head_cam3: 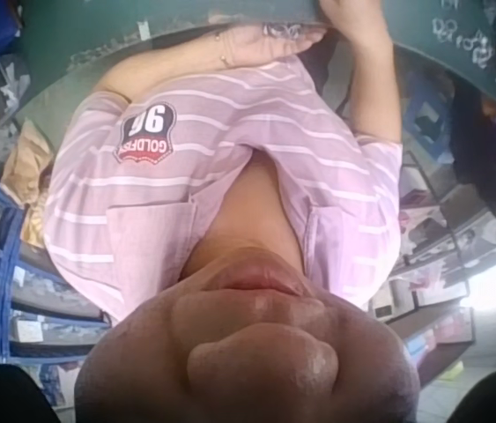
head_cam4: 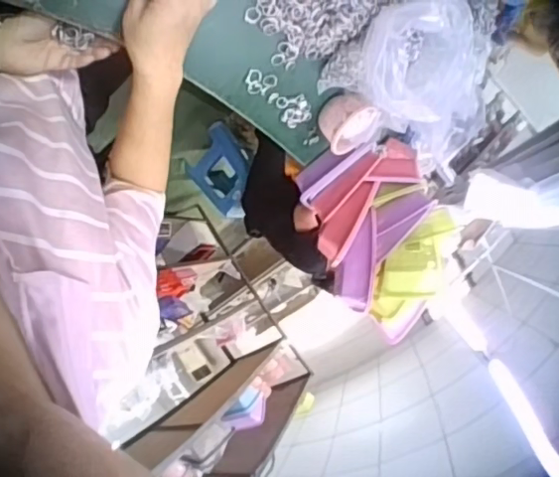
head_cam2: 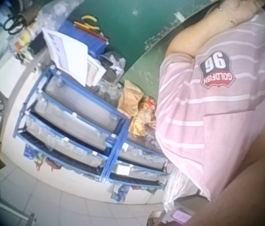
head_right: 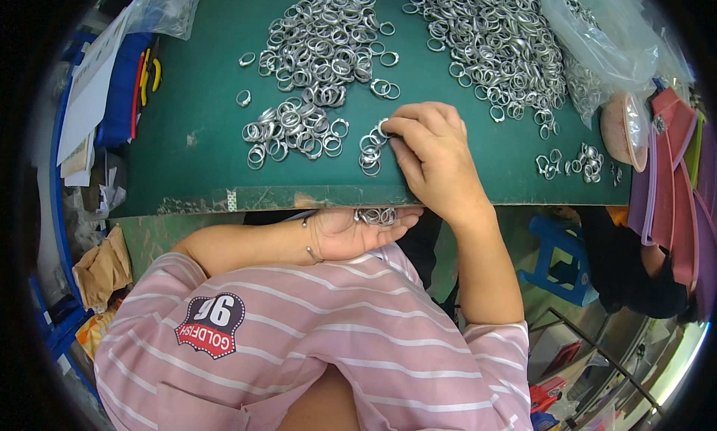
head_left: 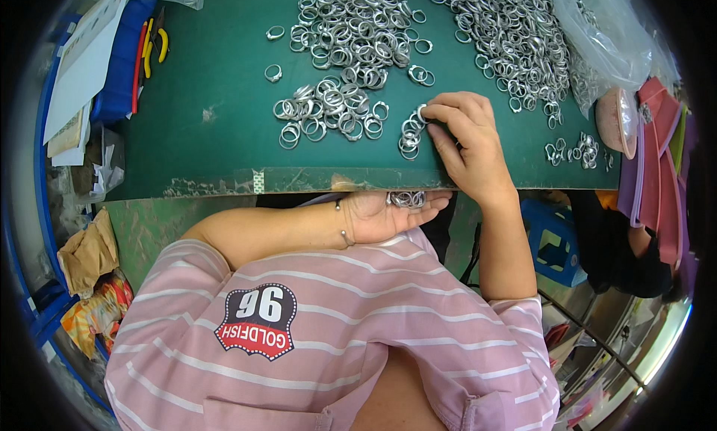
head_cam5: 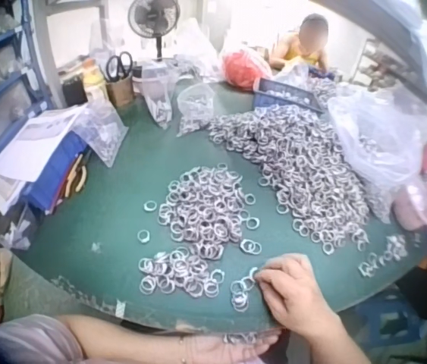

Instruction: The person picks up small metal rings from a pile on a green table by hand and places them into their palm.

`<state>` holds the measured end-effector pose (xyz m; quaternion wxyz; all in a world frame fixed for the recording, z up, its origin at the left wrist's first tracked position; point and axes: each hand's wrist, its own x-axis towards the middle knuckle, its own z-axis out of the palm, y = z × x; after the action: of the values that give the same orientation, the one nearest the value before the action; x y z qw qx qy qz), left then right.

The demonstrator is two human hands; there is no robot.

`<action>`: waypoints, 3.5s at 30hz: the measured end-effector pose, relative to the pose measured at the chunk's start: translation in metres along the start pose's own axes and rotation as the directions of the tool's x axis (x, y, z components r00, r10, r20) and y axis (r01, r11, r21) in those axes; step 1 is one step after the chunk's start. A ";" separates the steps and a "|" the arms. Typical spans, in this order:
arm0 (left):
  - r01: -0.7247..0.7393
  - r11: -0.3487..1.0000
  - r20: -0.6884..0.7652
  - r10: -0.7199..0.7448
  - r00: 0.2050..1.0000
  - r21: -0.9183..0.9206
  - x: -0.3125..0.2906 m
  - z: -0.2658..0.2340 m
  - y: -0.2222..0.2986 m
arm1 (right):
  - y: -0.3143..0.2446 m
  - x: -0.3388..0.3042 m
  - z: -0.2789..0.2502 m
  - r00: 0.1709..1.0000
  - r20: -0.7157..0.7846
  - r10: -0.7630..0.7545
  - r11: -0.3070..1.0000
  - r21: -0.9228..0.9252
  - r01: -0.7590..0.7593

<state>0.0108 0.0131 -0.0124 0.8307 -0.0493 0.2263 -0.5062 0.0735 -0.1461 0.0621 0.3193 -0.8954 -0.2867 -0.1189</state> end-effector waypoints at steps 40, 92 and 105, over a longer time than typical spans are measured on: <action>-0.012 1.000 0.006 0.012 1.000 0.027 0.004 -0.006 -0.001 | -0.001 0.007 0.015 0.989 0.011 0.149 0.984 -0.100 -0.147; -0.029 0.999 0.090 0.031 0.995 -0.015 -0.027 -0.034 0.016 | -0.051 0.019 0.054 0.997 -0.079 0.006 1.000 -0.007 -0.006; 0.023 0.997 0.186 -0.010 0.983 -0.071 -0.024 -0.033 0.016 | -0.050 0.015 0.046 0.991 -0.108 0.083 0.996 0.044 -0.079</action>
<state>0.0005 0.0464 -0.0388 0.8416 -0.1282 0.1660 -0.4978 0.0572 -0.0784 0.0583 0.3570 -0.8918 -0.2345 -0.1491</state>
